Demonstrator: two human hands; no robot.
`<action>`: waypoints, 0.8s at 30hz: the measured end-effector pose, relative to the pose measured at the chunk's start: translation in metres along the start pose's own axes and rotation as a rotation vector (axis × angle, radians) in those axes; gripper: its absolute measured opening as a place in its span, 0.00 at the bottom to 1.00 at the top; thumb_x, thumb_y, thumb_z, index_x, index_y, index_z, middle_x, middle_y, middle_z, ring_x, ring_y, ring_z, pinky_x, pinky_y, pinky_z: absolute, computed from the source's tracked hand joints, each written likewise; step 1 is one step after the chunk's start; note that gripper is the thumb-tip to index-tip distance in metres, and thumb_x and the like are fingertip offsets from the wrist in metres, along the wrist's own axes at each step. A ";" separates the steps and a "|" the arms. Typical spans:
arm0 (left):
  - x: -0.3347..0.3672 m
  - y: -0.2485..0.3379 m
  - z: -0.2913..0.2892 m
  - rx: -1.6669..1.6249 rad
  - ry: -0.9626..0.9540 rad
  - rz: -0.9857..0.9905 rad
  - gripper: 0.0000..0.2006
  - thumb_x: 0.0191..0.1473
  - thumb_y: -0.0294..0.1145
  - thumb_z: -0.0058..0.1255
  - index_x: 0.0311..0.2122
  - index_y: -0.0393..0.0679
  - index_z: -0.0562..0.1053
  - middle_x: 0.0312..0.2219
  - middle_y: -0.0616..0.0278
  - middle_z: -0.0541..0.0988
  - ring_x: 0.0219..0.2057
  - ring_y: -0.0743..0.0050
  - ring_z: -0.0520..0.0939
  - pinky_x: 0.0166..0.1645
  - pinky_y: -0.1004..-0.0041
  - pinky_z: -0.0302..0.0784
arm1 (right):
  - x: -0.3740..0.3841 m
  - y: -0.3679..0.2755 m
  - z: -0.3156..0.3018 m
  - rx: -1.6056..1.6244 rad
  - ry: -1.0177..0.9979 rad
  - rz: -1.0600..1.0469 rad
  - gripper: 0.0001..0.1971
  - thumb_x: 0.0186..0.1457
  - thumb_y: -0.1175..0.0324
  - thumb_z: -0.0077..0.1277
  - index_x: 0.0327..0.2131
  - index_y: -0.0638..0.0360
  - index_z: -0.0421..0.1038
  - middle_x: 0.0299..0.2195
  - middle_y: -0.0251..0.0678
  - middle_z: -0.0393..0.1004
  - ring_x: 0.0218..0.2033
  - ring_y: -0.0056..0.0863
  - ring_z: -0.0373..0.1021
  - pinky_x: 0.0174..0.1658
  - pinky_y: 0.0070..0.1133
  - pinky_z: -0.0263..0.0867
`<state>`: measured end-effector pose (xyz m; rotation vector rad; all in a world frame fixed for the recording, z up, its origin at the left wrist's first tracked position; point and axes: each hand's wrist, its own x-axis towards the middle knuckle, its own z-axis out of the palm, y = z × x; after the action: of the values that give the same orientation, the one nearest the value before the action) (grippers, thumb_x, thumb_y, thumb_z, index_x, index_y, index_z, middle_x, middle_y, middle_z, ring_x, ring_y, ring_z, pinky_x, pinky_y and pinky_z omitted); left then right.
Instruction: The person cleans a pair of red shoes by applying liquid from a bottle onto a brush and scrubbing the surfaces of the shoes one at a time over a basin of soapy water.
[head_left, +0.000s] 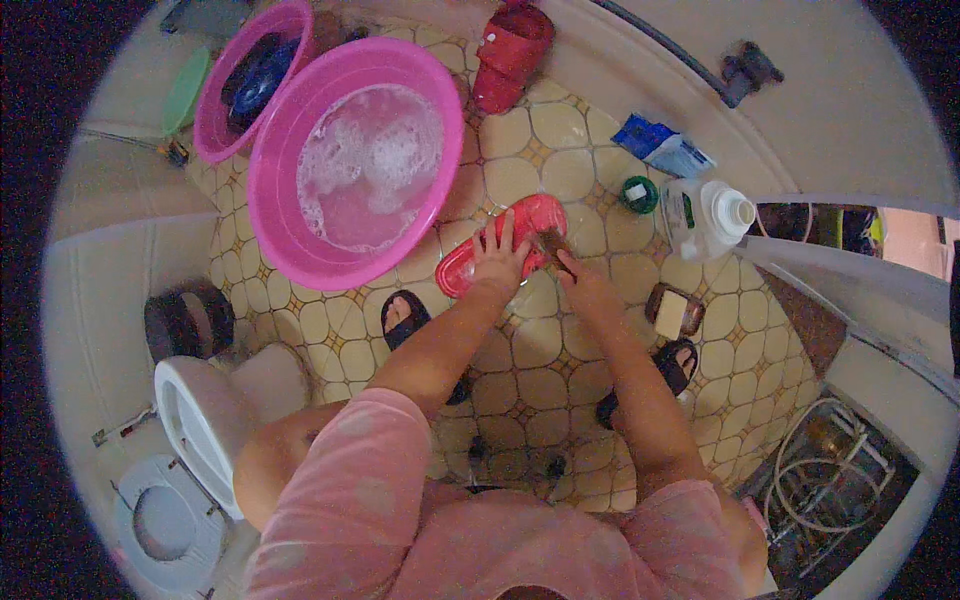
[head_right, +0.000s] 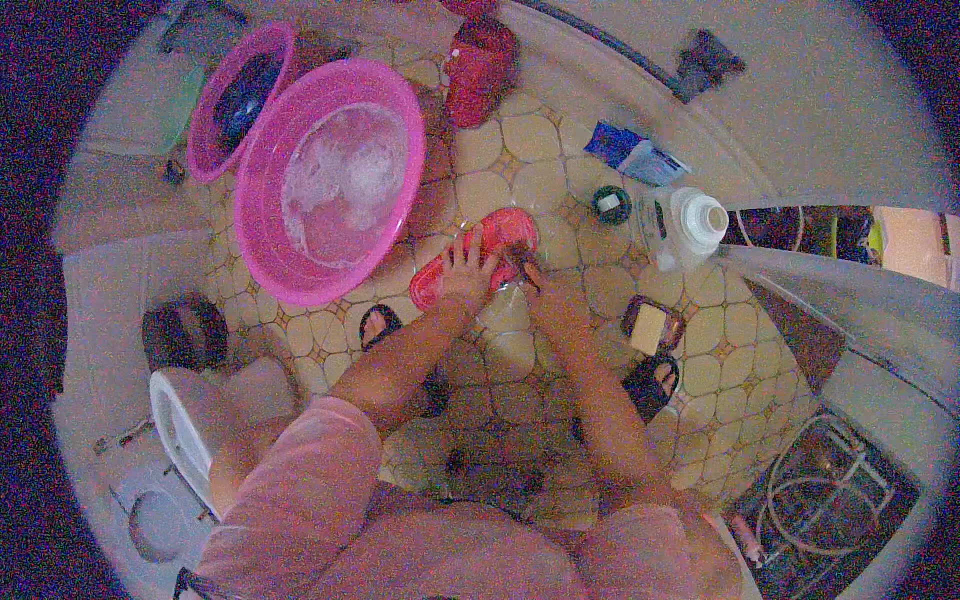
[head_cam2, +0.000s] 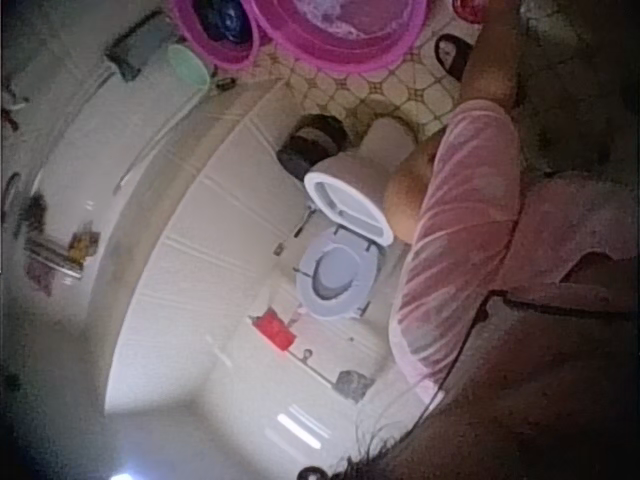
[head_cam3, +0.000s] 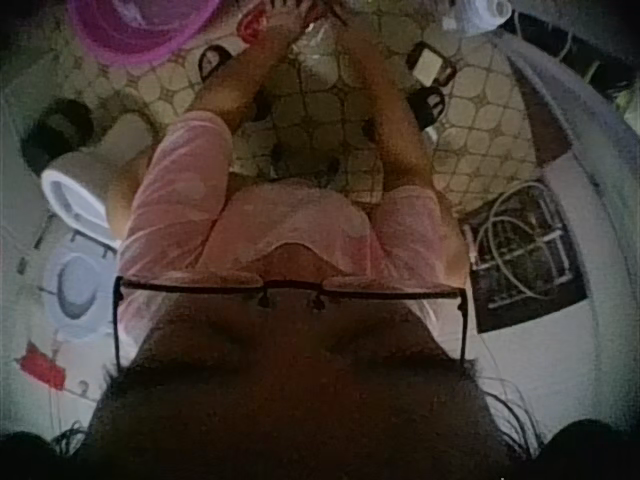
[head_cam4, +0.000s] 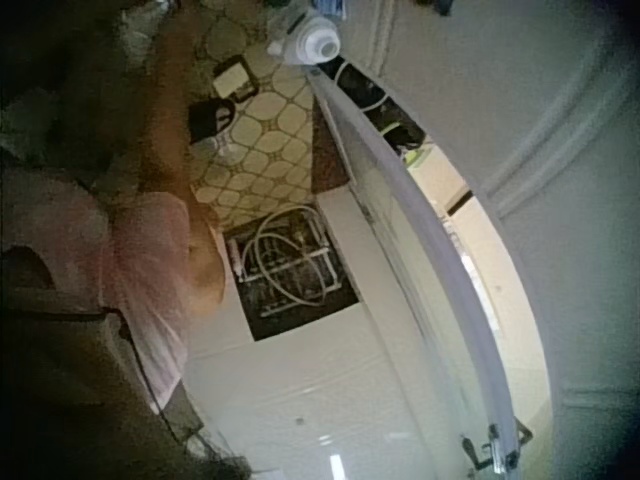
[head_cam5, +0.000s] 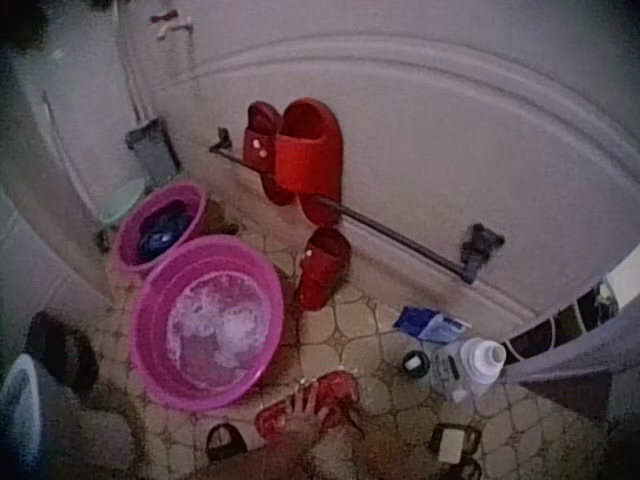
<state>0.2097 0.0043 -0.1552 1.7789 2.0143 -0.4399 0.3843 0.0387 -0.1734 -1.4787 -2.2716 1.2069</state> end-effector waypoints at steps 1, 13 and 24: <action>-0.003 -0.009 0.006 0.004 -0.004 -0.021 0.24 0.53 0.36 0.38 0.57 0.62 0.57 0.62 0.52 0.35 0.61 0.43 0.41 0.59 0.44 0.39 | 0.000 -0.027 -0.014 -0.066 -0.095 0.087 0.20 0.55 0.52 0.41 0.52 0.32 0.61 0.31 0.50 0.72 0.34 0.47 0.70 0.38 0.35 0.66; 0.005 0.001 0.001 0.020 -0.058 -0.016 0.26 0.52 0.35 0.40 0.58 0.63 0.55 0.62 0.54 0.33 0.61 0.43 0.41 0.60 0.45 0.38 | -0.008 -0.015 -0.008 -0.152 -0.068 0.089 0.23 0.54 0.55 0.44 0.55 0.32 0.57 0.36 0.46 0.72 0.35 0.46 0.70 0.36 0.35 0.66; 0.006 0.000 -0.001 0.029 -0.047 0.005 0.27 0.51 0.35 0.42 0.58 0.62 0.55 0.62 0.53 0.36 0.61 0.44 0.42 0.60 0.45 0.40 | 0.021 -0.033 -0.016 -0.036 0.130 0.070 0.22 0.54 0.55 0.44 0.54 0.41 0.60 0.44 0.43 0.69 0.42 0.45 0.68 0.44 0.30 0.64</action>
<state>0.2090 0.0102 -0.1578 1.7734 1.9807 -0.5071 0.3597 0.0582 -0.1452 -1.6116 -2.1845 1.0595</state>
